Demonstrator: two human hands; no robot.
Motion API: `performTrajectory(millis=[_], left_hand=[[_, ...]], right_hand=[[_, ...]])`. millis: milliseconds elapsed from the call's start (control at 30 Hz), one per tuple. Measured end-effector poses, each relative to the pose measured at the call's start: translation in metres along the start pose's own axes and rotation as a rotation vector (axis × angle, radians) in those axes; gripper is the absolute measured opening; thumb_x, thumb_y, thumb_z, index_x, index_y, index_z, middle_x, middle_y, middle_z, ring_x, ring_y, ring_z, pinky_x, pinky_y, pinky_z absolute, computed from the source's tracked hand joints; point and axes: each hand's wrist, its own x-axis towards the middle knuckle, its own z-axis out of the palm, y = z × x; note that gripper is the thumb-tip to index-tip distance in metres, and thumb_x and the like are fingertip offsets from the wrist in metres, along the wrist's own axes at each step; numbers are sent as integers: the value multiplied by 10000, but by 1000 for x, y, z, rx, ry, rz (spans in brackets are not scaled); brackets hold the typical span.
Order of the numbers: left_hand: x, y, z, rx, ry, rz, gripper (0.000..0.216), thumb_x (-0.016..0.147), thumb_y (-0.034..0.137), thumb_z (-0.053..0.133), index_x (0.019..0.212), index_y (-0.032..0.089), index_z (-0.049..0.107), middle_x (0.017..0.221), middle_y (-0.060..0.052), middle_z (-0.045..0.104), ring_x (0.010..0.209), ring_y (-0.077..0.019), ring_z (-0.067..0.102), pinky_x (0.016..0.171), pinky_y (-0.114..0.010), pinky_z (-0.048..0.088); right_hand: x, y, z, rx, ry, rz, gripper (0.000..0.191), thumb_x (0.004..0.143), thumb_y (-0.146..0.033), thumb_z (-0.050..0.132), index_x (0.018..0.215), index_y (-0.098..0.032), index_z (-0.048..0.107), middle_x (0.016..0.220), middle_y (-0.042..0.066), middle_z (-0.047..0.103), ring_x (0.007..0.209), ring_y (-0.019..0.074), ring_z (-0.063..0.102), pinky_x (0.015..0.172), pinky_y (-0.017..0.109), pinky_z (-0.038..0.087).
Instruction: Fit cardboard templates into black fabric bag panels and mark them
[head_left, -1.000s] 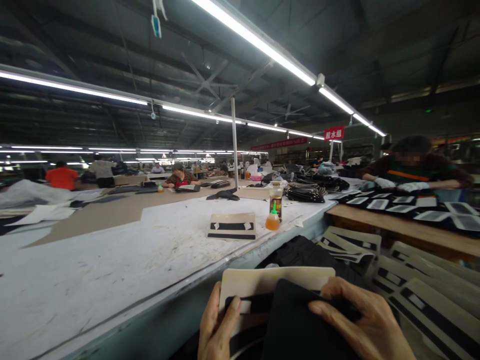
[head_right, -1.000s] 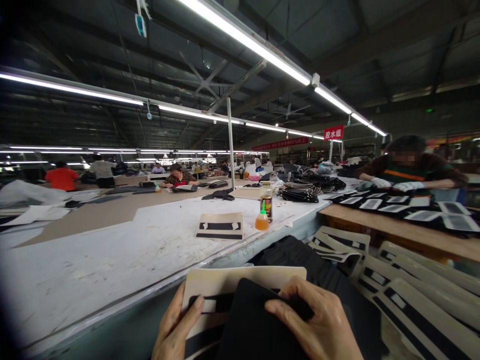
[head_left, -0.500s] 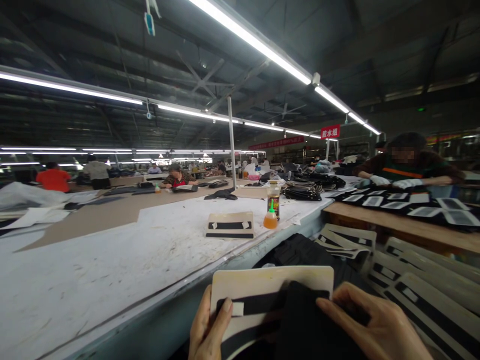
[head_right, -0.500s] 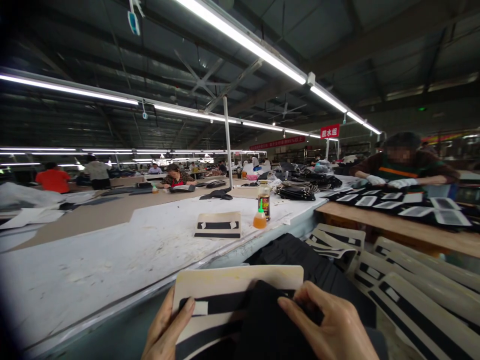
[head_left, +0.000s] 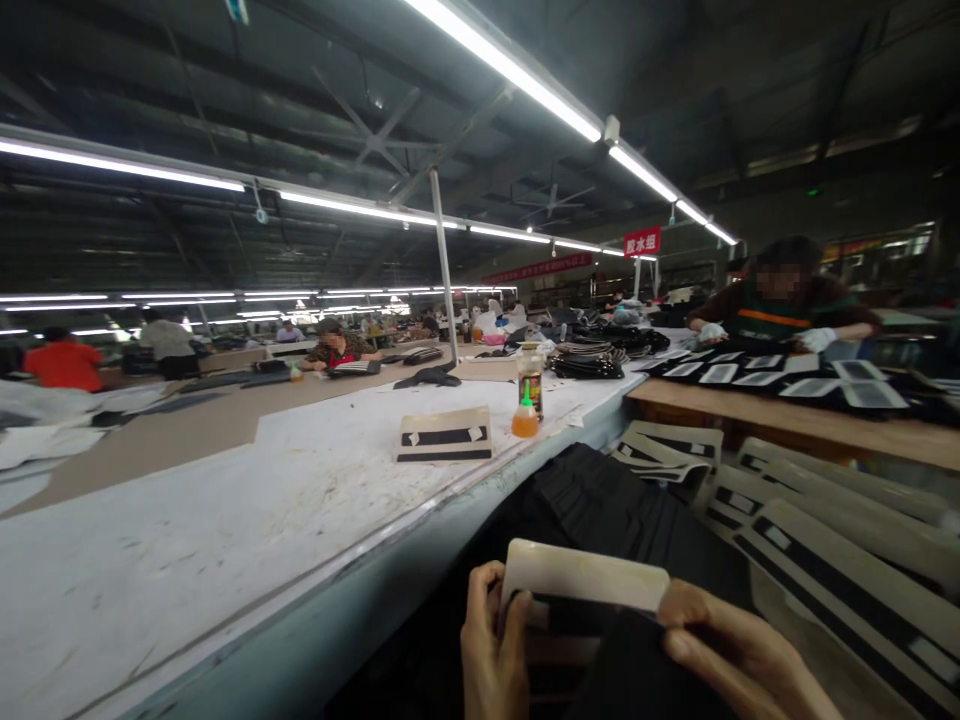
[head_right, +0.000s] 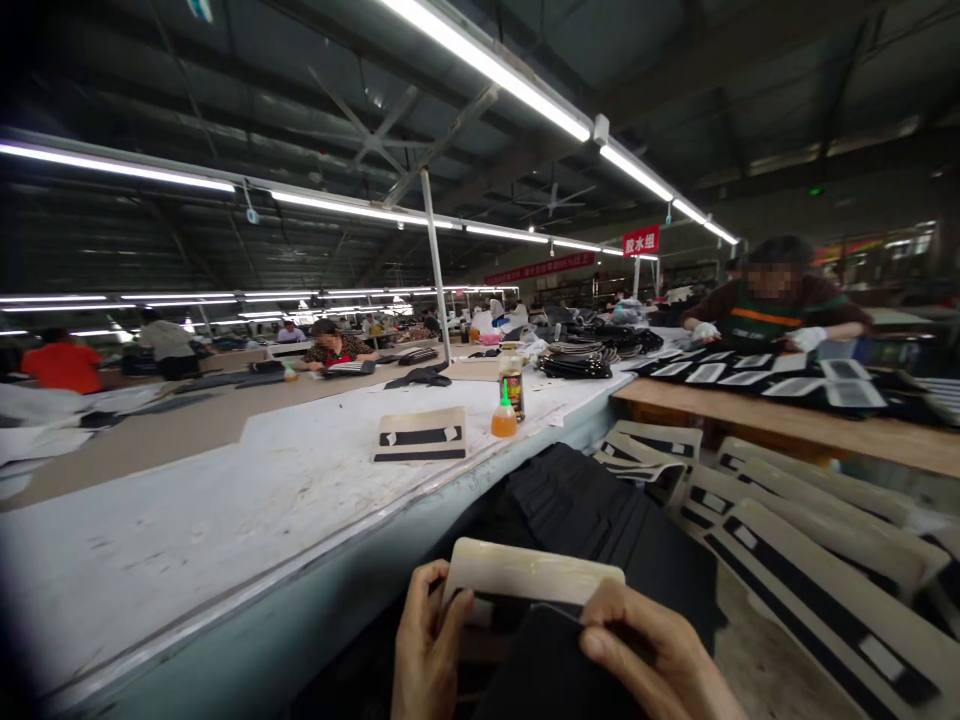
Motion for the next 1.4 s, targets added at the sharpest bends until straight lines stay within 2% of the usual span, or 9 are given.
performTrajectory(millis=[133, 300, 433, 533, 733, 867, 1033, 1167, 1400], left_hand=[[-3, -12, 6, 48, -37, -17, 427, 910, 568, 610, 1147, 216, 561, 886, -35, 757, 841, -200, 701, 777, -270, 501], [6, -5, -8, 136, -195, -59, 339, 895, 505, 643, 795, 191, 722, 743, -28, 689, 738, -192, 642, 681, -249, 473], [7, 5, -16, 143, -276, -126, 297, 886, 449, 651, 892, 177, 771, 883, -68, 754, 829, -224, 687, 786, -279, 520], [0, 8, -12, 131, -250, -114, 356, 894, 505, 622, 961, 183, 760, 876, -54, 744, 819, -213, 683, 809, -279, 520], [-11, 5, -2, 184, -110, -76, 341, 890, 505, 655, 781, 186, 701, 710, 1, 661, 701, -158, 593, 666, -215, 459], [-12, 2, -2, 172, -53, -56, 329, 867, 510, 689, 778, 193, 709, 712, 12, 669, 694, -149, 595, 664, -203, 459], [-17, 1, -3, 131, -50, -42, 340, 829, 523, 726, 761, 190, 735, 707, 4, 692, 705, -164, 629, 691, -208, 487], [-21, 4, -1, 92, -63, -12, 343, 801, 517, 752, 707, 188, 733, 685, 2, 683, 666, -155, 617, 663, -198, 489], [-24, 8, 2, 51, -77, 33, 315, 783, 494, 778, 675, 202, 729, 670, 4, 691, 638, -147, 615, 646, -188, 487]], right_hand=[[3, 7, 18, -123, -44, 32, 238, 887, -363, 617, 696, -223, 636, 688, -23, 617, 661, 159, 578, 600, 223, 441], [3, 17, 22, -187, -85, 21, 192, 902, -309, 586, 747, -228, 663, 731, -17, 658, 696, 176, 642, 628, 247, 462], [4, 13, 25, -206, -58, 3, 187, 917, -281, 583, 761, -238, 677, 763, -11, 692, 726, 187, 685, 665, 272, 478], [5, 8, 32, -195, -48, -16, 183, 923, -278, 588, 780, -246, 696, 784, -1, 704, 734, 192, 694, 673, 280, 492], [2, 6, 35, -195, -47, -11, 98, 890, -253, 639, 873, -259, 736, 840, 1, 736, 788, 199, 715, 718, 282, 509], [-2, 9, 27, -215, -31, 18, 161, 906, -270, 617, 766, -247, 693, 801, 2, 700, 730, 191, 686, 678, 291, 486], [-2, 8, 26, -202, 1, 32, 180, 912, -243, 572, 749, -240, 648, 929, 21, 646, 834, 198, 654, 770, 332, 492], [1, 9, 26, -172, 8, 44, 214, 919, -254, 560, 722, -232, 640, 1025, 39, 669, 944, 222, 652, 840, 372, 484], [2, 10, 21, -118, -19, 64, 209, 873, -238, 598, 670, -224, 645, 981, 45, 757, 956, 248, 674, 867, 418, 494]])
